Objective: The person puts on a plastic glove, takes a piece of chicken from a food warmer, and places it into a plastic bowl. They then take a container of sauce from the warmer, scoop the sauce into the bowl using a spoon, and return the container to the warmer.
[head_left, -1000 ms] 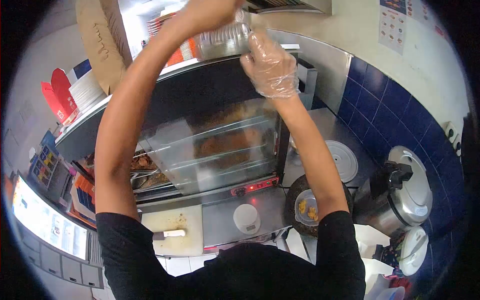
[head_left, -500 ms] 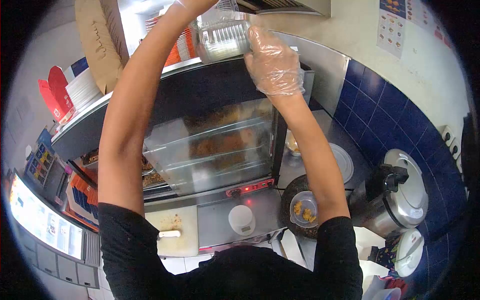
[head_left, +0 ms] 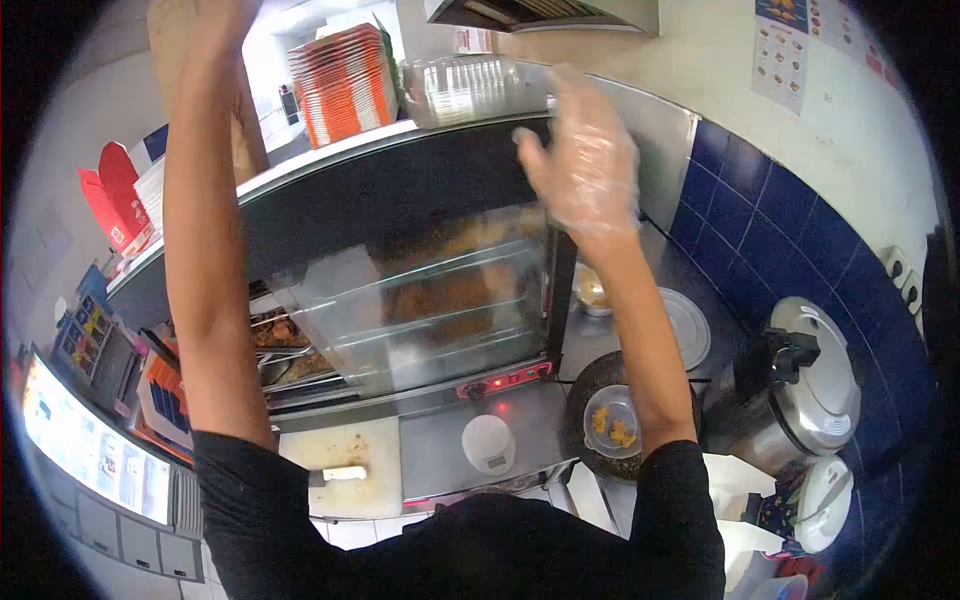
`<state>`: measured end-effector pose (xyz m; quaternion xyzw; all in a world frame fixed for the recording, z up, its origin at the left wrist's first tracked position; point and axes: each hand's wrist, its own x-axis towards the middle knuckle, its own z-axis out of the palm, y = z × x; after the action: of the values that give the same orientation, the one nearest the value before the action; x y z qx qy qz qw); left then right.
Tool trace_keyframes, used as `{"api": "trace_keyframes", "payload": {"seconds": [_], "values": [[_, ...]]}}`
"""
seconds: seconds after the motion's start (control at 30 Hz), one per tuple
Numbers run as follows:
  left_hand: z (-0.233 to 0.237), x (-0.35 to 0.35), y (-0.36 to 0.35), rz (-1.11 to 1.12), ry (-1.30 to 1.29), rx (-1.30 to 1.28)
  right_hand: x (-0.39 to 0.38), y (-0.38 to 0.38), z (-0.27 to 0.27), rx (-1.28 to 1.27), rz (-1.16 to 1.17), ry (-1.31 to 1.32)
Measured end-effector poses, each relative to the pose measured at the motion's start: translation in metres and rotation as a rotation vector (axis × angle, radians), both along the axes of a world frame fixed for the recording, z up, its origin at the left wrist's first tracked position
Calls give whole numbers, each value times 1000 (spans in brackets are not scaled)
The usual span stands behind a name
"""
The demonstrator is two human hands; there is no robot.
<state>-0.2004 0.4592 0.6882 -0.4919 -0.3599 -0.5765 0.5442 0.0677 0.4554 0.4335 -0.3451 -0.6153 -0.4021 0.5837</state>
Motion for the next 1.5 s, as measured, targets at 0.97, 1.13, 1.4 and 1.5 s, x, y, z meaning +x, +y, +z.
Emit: {"api": "trace_keyframes", "payload": {"seconds": [0.97, 1.13, 1.4, 1.5], "values": [[-518, 49, -166, -1015, -452, -1151, -78, -156, -253, -1342, 1103, 859], [-526, 50, -164, -1108, -499, -1172, -75, -155, -257, -1386, 1158, 950], [-529, 61, -158, -1093, -446, -1120, -66, -151, -259, -1398, 1193, 985], [-531, 61, -157, -1111, -438, -1103, -63, -149, -262, -1429, 1192, 991]]}}
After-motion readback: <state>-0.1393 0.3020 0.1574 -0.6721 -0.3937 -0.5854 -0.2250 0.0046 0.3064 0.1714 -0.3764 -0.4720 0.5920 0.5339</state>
